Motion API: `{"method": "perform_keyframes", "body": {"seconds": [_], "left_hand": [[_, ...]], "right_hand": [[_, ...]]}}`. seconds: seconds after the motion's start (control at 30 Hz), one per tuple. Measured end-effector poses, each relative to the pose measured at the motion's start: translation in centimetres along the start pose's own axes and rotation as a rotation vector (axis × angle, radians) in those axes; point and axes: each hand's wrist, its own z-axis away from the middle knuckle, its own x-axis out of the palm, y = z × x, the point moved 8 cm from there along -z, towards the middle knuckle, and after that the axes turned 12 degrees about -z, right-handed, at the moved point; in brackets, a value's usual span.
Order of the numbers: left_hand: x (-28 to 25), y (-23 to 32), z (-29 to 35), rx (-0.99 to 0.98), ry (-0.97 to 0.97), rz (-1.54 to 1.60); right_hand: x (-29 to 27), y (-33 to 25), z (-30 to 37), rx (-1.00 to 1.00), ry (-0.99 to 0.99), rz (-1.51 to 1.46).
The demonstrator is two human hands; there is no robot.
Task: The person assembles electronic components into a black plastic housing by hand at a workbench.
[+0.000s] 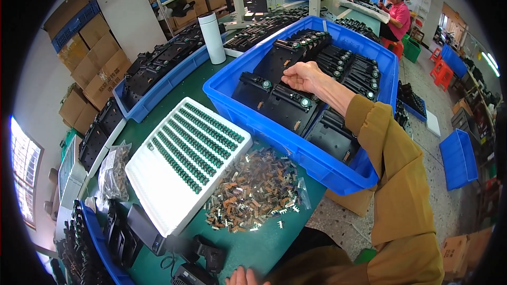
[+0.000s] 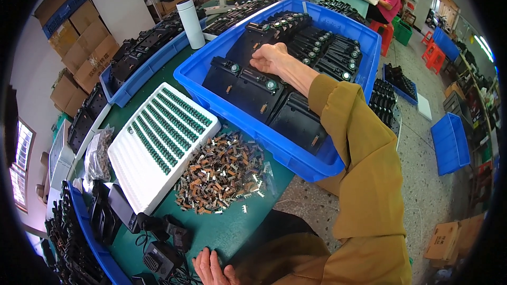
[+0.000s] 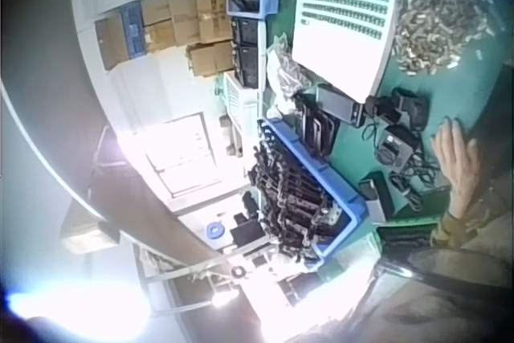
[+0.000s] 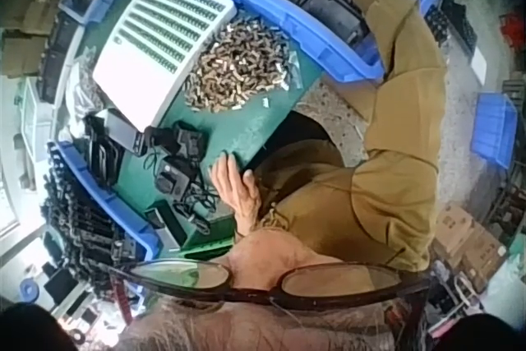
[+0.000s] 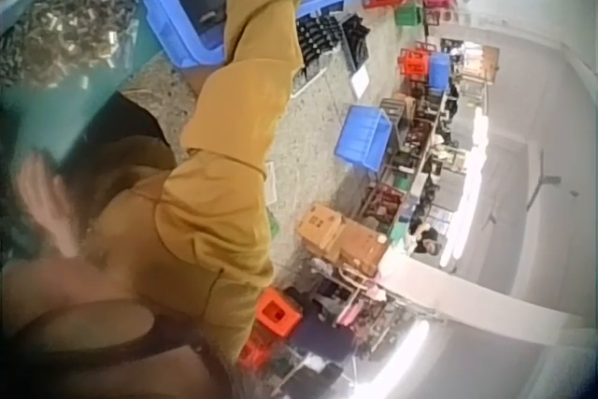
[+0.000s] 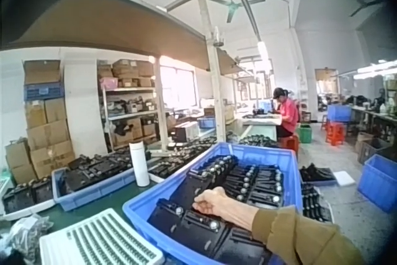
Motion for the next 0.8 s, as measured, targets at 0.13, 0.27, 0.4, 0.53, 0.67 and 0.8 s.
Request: {"method": "perform_keyframes", "body": {"seconds": [0.13, 0.27, 0.4, 0.53, 0.67, 0.8], "left_hand": [[0.1, 0.0, 0.0, 0.001, -0.006, 0.001], [0.2, -0.1, 0.2, 0.015, 0.004, -0.017], [0.3, -0.2, 0.3, 0.016, 0.015, -0.006], [0.3, -0.3, 0.3, 0.013, 0.001, -0.015], [0.3, -0.2, 0.3, 0.016, 0.007, -0.002], [0.5, 0.1, 0.5, 0.018, 0.005, -0.016]], "right_hand": [[-0.1, 0.0, -0.6, 0.046, -0.037, 0.066], [-0.1, 0.0, -0.7, 0.024, -0.023, 0.011], [-0.1, 0.1, -0.7, 0.005, 0.011, 0.005], [-0.2, 0.2, -1.0, 0.023, -0.007, 0.02], [-0.4, -0.7, 0.2, -0.05, -0.015, 0.168], [-1.1, -2.0, 0.9, -0.133, -0.009, 0.287]]}}
